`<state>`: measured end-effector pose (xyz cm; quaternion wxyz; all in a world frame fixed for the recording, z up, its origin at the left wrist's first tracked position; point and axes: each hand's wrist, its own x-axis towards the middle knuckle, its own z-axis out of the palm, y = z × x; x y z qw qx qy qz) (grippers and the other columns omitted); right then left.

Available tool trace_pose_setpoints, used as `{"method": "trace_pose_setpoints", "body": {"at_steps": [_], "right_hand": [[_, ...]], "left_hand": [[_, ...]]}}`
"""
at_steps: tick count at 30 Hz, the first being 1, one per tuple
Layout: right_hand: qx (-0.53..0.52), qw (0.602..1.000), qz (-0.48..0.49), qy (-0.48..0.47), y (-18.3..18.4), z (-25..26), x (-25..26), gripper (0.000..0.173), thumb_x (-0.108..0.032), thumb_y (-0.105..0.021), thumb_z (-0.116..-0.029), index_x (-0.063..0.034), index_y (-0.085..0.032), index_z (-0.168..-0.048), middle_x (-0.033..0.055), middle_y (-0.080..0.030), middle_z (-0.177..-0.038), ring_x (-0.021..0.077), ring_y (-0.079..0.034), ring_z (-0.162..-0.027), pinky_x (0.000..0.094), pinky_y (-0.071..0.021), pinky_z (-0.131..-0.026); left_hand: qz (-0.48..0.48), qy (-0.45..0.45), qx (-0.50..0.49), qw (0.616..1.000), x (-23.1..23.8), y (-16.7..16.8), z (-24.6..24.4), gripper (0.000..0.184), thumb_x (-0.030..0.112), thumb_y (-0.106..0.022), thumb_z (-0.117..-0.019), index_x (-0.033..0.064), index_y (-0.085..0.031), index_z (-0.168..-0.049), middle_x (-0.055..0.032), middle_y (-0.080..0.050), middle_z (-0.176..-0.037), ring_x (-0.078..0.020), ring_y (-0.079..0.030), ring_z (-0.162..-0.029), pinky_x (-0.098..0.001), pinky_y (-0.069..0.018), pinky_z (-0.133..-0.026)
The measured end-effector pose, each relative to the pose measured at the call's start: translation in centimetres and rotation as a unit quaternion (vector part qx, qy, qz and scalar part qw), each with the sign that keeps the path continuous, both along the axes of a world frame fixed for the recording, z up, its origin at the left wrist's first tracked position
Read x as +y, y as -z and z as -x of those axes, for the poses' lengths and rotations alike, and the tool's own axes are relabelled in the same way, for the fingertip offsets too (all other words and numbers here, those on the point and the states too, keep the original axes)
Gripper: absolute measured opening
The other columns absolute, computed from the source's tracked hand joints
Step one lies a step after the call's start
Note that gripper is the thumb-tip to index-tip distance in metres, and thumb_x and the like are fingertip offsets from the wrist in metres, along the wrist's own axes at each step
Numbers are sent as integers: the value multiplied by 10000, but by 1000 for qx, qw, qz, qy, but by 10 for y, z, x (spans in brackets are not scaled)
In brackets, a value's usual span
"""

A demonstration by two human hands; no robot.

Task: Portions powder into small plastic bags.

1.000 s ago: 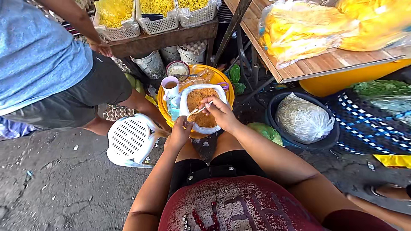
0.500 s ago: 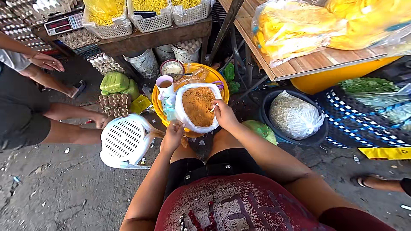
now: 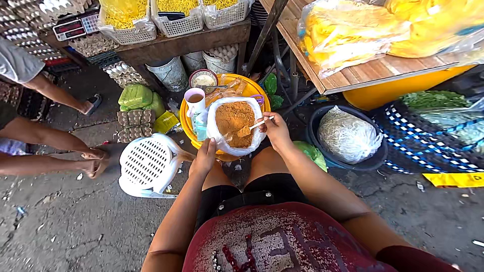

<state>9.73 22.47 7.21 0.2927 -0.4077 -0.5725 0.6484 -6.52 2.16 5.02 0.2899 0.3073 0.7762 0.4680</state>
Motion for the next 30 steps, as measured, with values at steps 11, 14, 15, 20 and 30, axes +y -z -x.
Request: {"method": "trace_pose_setpoints", "body": {"at_steps": [11, 14, 15, 20, 30], "right_hand": [[127, 986, 107, 0, -32, -5, 1, 203, -96, -435, -1097, -79, -537, -1272, 29, -673, -932, 78, -634, -688, 223, -550, -653], [113, 987, 113, -20, -28, 1, -6, 208, -98, -432, -1099, -71, -530, -1280, 36, -674, -933, 80, -631, -686, 230, -547, -659], [109, 987, 118, -25, -27, 3, -9, 206, -96, -430, -1099, -69, -529, -1278, 38, -672, -931, 81, -631, -685, 232, -549, -659], [87, 989, 69, -96, -25, 16, -32, 203, -92, -380, -1104, -41, -538, -1219, 44, -675, -933, 88, -633, -718, 258, -542, -692], [82, 912, -383, -125, -65, -7, -28, 265, -130, -415, -1076, 16, -592, -1207, 96, -693, -1079, 105, -668, -867, 301, -579, -788]], "left_hand": [[69, 14, 51, 996, 12, -9, -1, 420, 320, -375, -1121, -12, -630, -1088, -78, -607, -857, -143, -593, -790, -342, -503, -783], [87, 13, 37, 995, 14, -16, -3, 451, 337, -344, -1127, -8, -635, -1119, -84, -620, -877, -153, -600, -803, -357, -507, -797], [92, 11, 31, 995, 15, -19, -4, 460, 343, -332, -1129, -3, -636, -1122, -77, -619, -875, -150, -598, -798, -356, -506, -793], [87, -6, -8, 996, 22, -25, -9, 526, 345, -248, -1140, -20, -627, -1134, -106, -636, -929, -162, -630, -854, -357, -524, -837], [-63, -53, -212, 974, 13, -11, -11, 584, 273, -142, -1142, 6, -626, -955, -17, -649, -758, -82, -631, -720, -248, -543, -729]]}}
